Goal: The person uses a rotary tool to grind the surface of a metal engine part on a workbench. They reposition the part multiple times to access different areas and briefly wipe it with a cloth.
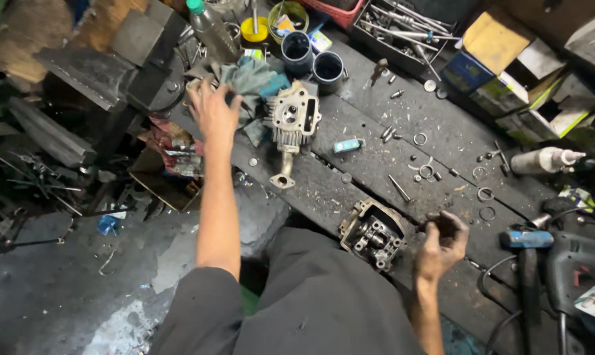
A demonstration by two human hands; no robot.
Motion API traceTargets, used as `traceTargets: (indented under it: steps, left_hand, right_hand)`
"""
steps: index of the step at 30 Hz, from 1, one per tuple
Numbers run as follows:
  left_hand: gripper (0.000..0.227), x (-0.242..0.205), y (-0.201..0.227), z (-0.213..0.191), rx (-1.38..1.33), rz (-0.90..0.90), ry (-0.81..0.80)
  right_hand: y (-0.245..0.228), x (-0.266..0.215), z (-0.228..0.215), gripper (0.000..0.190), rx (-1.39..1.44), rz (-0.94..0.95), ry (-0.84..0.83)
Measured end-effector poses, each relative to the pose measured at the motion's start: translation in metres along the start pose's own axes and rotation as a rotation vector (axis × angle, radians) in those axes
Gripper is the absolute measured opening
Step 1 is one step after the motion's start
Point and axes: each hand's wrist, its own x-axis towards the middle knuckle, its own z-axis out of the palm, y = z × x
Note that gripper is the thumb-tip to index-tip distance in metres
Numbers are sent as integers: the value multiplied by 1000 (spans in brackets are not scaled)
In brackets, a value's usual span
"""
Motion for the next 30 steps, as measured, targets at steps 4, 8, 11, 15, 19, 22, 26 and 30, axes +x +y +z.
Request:
traceTargets:
  steps: [4, 8, 11, 15, 19, 22, 26, 30]
  left_hand:
    - [22, 28, -17, -54, -606, -341, -155]
    - [29, 29, -15, -141, -805, -241, 292]
    - [28, 5, 14, -179, -726, -177, 538]
    - [23, -43, 63, -212, -990, -78, 416]
    - [19, -67, 105, -205, -1335, 98, -93]
    - [16, -73, 123, -185, -1492, 234, -525]
    - [14, -69, 150, -159, -1590, 381, -971]
    - [15, -76, 185, -144, -1585, 383, -1133]
  right_hand:
    - [-20, 18, -4, 18, -18, 29, -56]
    - [-43, 16, -4, 18, -60, 19, -83]
    - [-55, 13, 8, 17, 9, -31, -153]
    - [-68, 10, 19, 28, -7, 26, -332]
    - [-83, 10, 25, 35, -50, -96, -549]
    - [-98, 6, 31, 38, 57, -21, -624]
    - [-102, 6, 27, 49, 266, 76, -707]
    - [-86, 9, 19, 52, 91, -149, -872]
